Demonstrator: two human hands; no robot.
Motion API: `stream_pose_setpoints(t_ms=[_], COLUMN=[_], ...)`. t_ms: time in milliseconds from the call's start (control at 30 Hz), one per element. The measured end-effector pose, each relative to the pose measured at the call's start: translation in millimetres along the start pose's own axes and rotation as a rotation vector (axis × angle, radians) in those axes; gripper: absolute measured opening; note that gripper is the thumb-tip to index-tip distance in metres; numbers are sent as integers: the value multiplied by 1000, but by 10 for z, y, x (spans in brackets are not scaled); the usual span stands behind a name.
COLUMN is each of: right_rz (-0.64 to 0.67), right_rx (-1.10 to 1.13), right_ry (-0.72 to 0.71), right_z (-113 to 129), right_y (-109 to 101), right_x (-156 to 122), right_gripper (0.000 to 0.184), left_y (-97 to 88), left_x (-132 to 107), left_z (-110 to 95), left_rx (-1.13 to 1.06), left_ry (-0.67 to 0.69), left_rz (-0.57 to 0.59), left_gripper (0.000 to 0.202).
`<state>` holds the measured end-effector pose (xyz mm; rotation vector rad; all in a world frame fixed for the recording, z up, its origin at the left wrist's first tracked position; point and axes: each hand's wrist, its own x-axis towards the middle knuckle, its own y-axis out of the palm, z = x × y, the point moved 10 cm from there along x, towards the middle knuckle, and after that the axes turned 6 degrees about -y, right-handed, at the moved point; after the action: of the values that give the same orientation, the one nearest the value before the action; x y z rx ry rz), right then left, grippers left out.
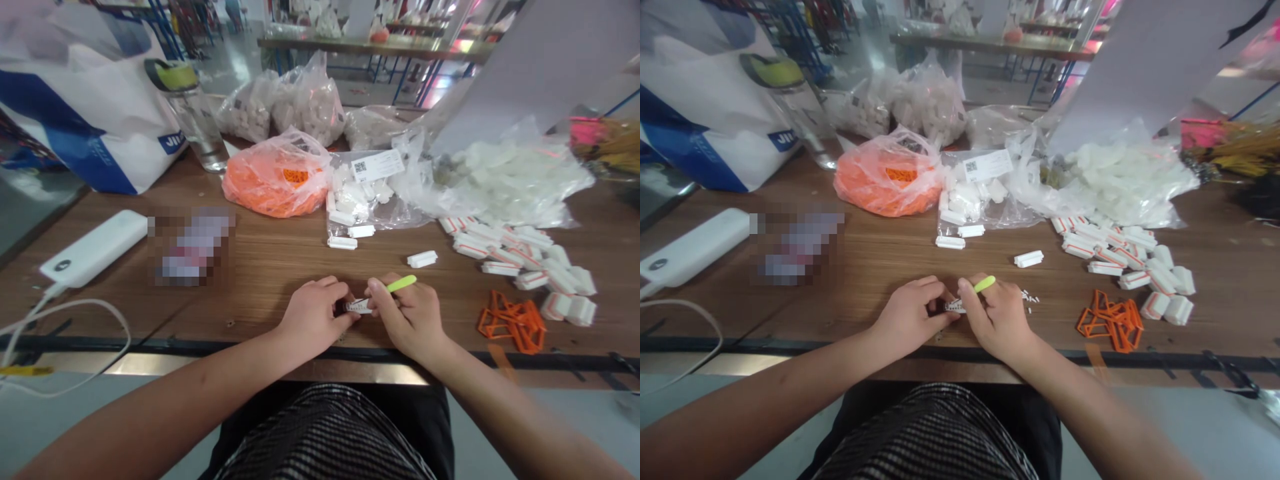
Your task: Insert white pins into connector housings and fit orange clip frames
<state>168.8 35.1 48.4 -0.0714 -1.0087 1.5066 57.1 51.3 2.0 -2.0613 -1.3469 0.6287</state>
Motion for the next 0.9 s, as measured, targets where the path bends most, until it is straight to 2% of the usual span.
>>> stream_pose_setpoints(t_ms=[300,600,900], right_rz=[-41,-125,-100], right_rx=[-27,239,334], right_ry=[-9,249,349], right_z=[16,-277,-431], right_y=[-73,-69,28], right_x=[-3,-44,-92], right_gripper=[31,33,34], left_y=[0,-20,-29], left_x=[1,-5,-10], left_z=[3,-34,-43], left_rx=[-5,-17,-19], left_ry=[0,33,45], left_rz=[0,-13,-25], left_gripper=[12,10,11])
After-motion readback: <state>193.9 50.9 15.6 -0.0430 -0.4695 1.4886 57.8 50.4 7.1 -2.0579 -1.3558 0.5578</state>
